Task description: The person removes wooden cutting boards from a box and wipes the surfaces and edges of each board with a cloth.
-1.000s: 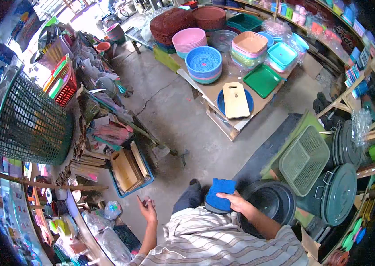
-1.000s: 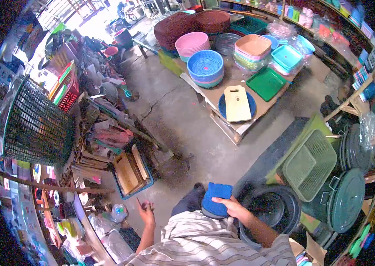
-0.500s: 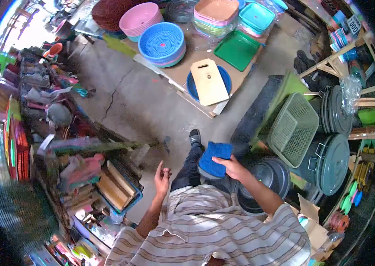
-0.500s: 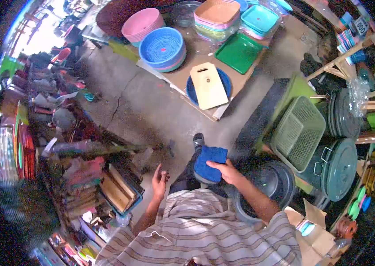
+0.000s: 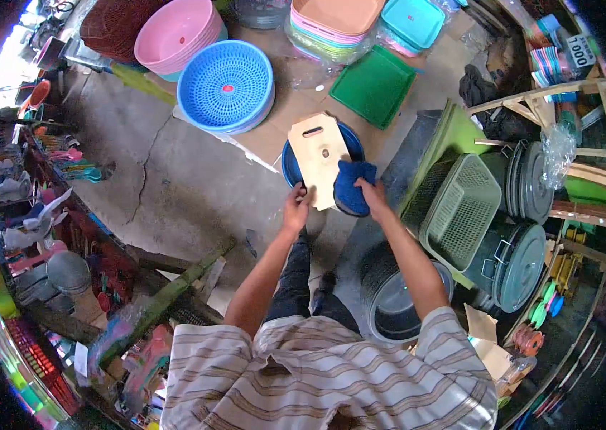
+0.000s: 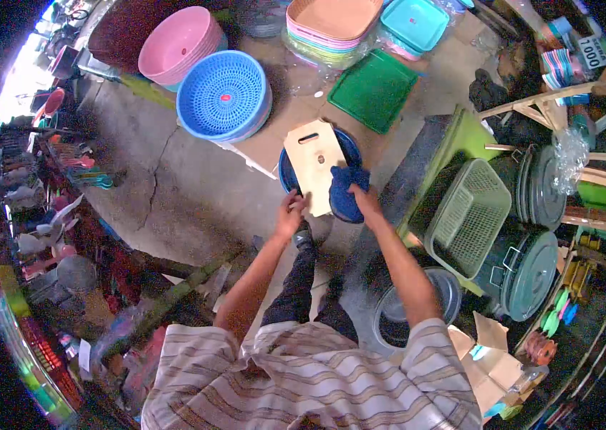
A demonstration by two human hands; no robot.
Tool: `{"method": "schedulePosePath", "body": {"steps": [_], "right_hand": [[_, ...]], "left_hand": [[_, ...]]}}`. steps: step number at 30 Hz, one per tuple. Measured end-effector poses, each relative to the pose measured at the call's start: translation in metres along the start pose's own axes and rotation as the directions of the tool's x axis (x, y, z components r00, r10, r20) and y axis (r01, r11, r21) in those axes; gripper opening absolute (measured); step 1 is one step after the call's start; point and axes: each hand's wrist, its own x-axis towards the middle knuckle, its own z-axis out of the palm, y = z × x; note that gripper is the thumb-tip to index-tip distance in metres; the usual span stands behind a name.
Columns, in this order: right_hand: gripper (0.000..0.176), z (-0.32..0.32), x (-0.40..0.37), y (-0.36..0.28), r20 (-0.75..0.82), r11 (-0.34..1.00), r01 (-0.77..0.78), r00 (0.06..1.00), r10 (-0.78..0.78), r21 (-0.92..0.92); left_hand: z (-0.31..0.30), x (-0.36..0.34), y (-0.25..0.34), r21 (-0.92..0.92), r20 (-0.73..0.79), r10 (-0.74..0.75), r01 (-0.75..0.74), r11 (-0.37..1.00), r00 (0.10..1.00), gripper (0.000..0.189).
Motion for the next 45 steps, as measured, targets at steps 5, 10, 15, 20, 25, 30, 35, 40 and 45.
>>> {"method": "schedulePosePath", "body": {"steps": [5, 10, 15, 20, 25, 30, 35, 40, 45], "right_hand": [[0.060, 0.012, 0.090, 0.031, 0.043, 0.937, 0.237, 0.971, -0.234, -0.256], [0.051, 0.034, 0.063, 0.025, -0.028, 0.885, 0.328, 0.934, -0.356, -0.331], [0.062, 0.028, 0.018, 0.012, 0.010, 0.974, 0.200, 0.980, -0.200, -0.103], [0.061, 0.016, -0.020, 0.058, -0.113, 0.978, 0.177, 0.980, -0.165, 0.111], [0.046, -0.030, -0.131, 0.073, -0.100, 0.931, 0.180, 0.983, -0.157, 0.317], [0.036, -0.084, -0.197, 0.136, -0.029, 0.897, 0.147, 0.989, -0.148, 0.417], [0.037, -0.153, -0.250, 0.135, -0.100, 0.935, 0.146, 0.988, -0.119, 0.324], [0.043, -0.184, -0.301, 0.095, -0.045, 0.823, 0.449, 0.885, -0.463, 0.349], [0.074, -0.152, -0.400, 0.079, 0.257, -0.074, 0.987, -0.035, -0.966, -0.145]], "left_hand": [[0.023, 0.046, -0.026, 0.002, -0.035, 0.006, -0.006, 1.000, 0.999, 0.057], [0.021, 0.050, -0.045, 0.064, -0.067, -0.043, 0.047, 0.997, 0.997, 0.070], [0.029, 0.033, -0.028, -0.054, -0.023, 0.128, -0.129, 0.990, 0.992, 0.073], [0.052, -0.033, 0.019, -0.299, -0.025, -0.044, 0.034, 0.954, 0.999, 0.071], [0.063, -0.123, 0.042, -0.320, -0.071, -0.116, 0.088, 0.943, 0.991, 0.057], [0.069, -0.219, 0.053, -0.205, 0.101, -0.179, 0.196, 0.959, 0.979, 0.054], [0.071, -0.306, 0.052, 0.092, 0.113, 0.037, -0.047, 0.995, 0.993, 0.051], [0.080, -0.389, 0.045, 0.243, 0.066, 0.241, -0.250, 0.937, 0.968, 0.046], [0.081, -0.464, 0.026, 0.360, 0.089, 0.511, -0.506, 0.784, 0.855, 0.041]]}}
